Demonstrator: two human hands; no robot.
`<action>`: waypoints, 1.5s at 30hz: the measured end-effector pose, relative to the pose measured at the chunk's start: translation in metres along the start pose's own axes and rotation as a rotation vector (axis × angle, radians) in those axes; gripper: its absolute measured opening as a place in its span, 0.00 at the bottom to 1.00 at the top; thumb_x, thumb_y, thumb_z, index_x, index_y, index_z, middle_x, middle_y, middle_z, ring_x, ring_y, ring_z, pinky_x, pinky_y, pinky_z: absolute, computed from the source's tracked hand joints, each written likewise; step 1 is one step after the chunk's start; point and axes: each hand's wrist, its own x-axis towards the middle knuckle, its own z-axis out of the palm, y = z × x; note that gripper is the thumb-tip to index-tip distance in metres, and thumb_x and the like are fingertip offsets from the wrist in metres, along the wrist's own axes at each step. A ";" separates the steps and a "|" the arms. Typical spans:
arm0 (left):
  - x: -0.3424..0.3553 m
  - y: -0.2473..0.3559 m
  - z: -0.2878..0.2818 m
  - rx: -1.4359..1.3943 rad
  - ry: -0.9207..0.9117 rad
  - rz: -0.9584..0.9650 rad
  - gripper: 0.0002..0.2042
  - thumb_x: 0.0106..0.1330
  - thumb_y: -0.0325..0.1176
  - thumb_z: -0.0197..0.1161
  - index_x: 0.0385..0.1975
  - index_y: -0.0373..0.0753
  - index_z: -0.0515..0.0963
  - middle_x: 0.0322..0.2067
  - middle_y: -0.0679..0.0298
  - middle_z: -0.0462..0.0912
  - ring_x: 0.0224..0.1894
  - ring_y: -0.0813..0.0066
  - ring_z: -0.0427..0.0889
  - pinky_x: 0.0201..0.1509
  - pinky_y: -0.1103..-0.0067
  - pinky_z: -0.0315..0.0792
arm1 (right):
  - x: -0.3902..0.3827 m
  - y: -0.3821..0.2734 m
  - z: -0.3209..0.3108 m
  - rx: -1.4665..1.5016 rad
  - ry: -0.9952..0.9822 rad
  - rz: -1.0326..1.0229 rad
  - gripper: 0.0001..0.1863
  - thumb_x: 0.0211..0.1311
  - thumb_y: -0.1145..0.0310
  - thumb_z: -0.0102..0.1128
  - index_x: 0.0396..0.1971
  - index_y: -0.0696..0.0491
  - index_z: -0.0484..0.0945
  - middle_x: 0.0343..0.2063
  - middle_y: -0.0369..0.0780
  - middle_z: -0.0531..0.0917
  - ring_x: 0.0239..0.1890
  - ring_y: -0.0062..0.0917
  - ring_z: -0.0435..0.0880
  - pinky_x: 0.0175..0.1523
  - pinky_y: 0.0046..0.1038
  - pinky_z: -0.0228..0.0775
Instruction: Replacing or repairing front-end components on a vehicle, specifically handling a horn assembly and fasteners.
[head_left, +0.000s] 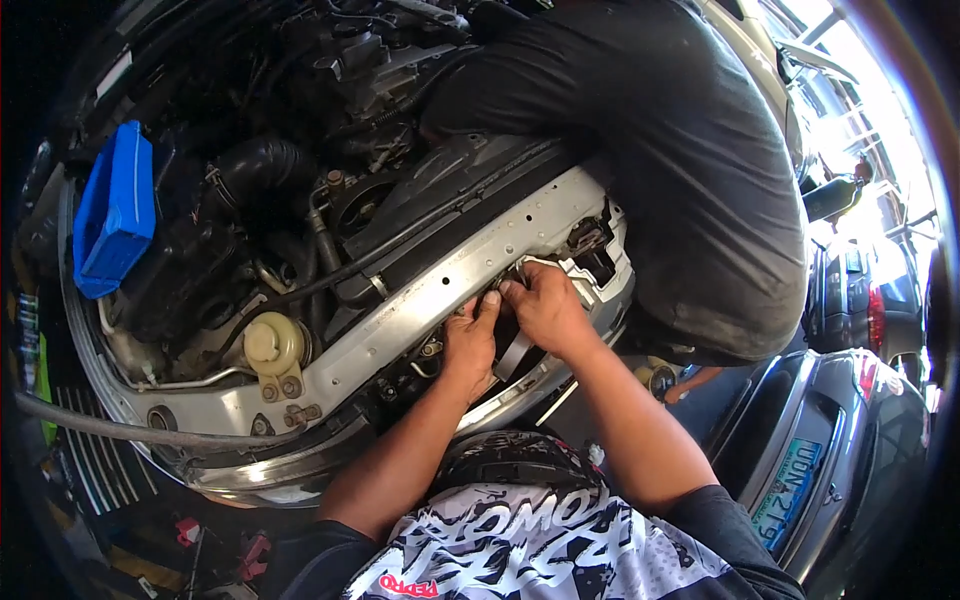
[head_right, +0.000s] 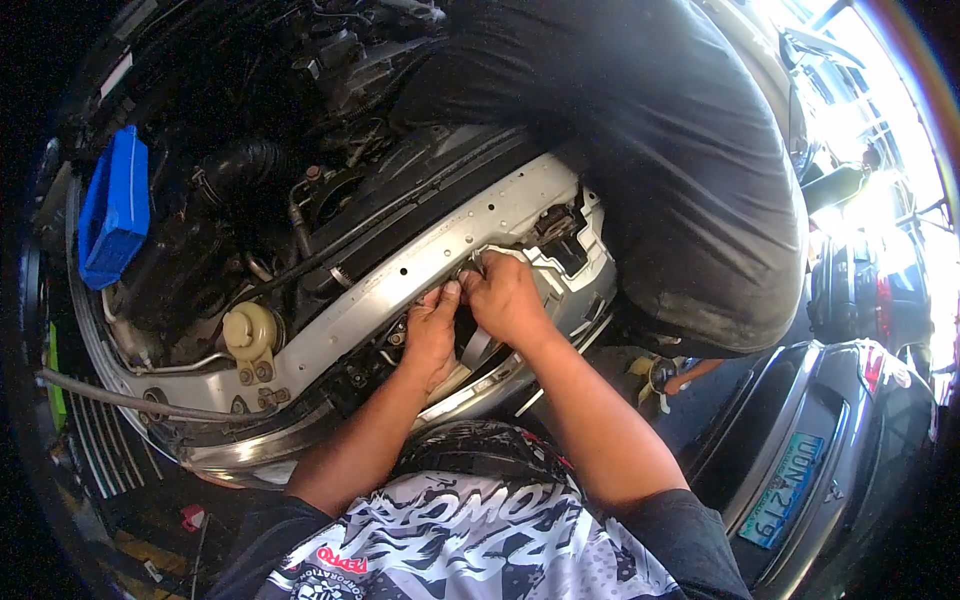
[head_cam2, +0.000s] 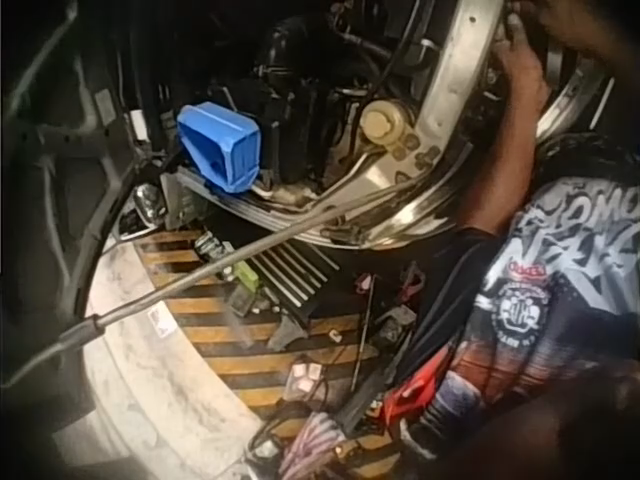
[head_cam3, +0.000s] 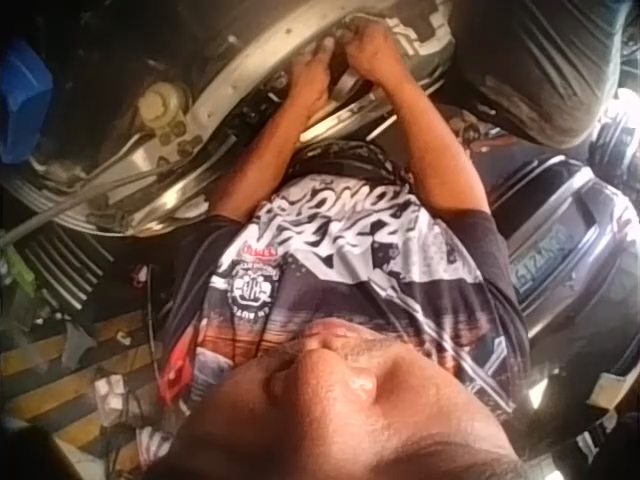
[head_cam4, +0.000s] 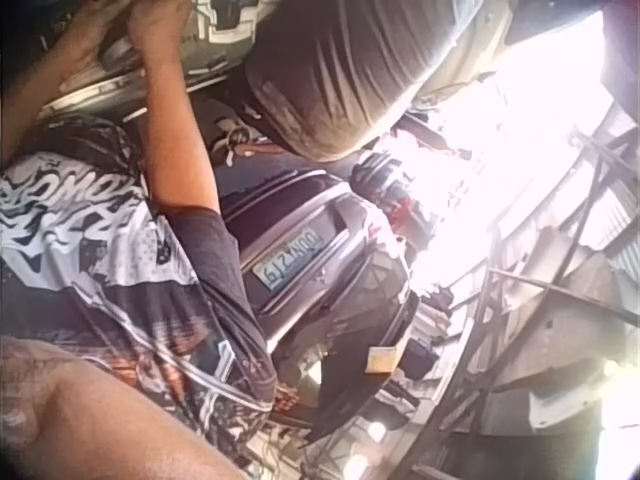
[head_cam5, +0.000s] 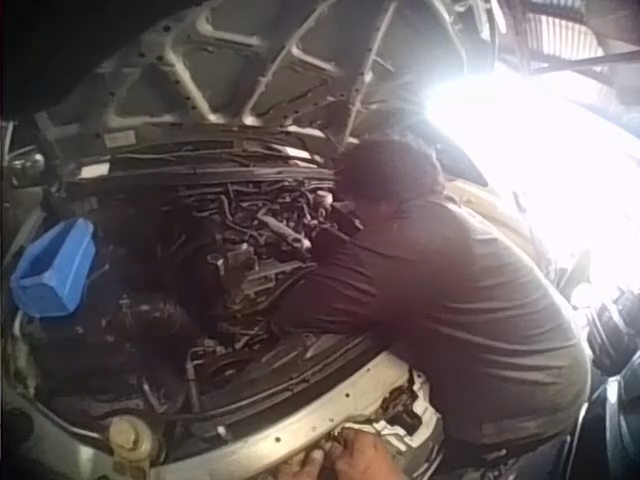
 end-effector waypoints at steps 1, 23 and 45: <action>-0.001 0.001 0.002 -0.002 0.001 0.001 0.20 0.73 0.32 0.59 0.62 0.34 0.72 0.57 0.61 0.78 0.58 0.75 0.73 0.66 0.76 0.63 | 0.002 0.003 0.000 0.050 -0.025 0.030 0.12 0.63 0.67 0.61 0.32 0.63 0.79 0.25 0.51 0.82 0.30 0.37 0.83 0.40 0.36 0.73; -0.006 0.001 0.011 0.151 0.148 0.093 0.15 0.75 0.39 0.59 0.50 0.33 0.80 0.46 0.66 0.83 0.50 0.80 0.75 0.62 0.79 0.64 | 0.000 0.019 -0.004 0.373 -0.022 -0.044 0.08 0.59 0.70 0.64 0.29 0.60 0.78 0.22 0.41 0.81 0.26 0.24 0.79 0.35 0.29 0.72; -0.005 0.009 0.002 0.191 0.080 -0.030 0.17 0.76 0.41 0.56 0.52 0.34 0.78 0.48 0.64 0.82 0.51 0.78 0.77 0.58 0.80 0.70 | -0.024 0.010 0.011 0.250 0.160 -0.091 0.13 0.58 0.71 0.58 0.38 0.62 0.84 0.27 0.55 0.83 0.28 0.38 0.84 0.37 0.33 0.75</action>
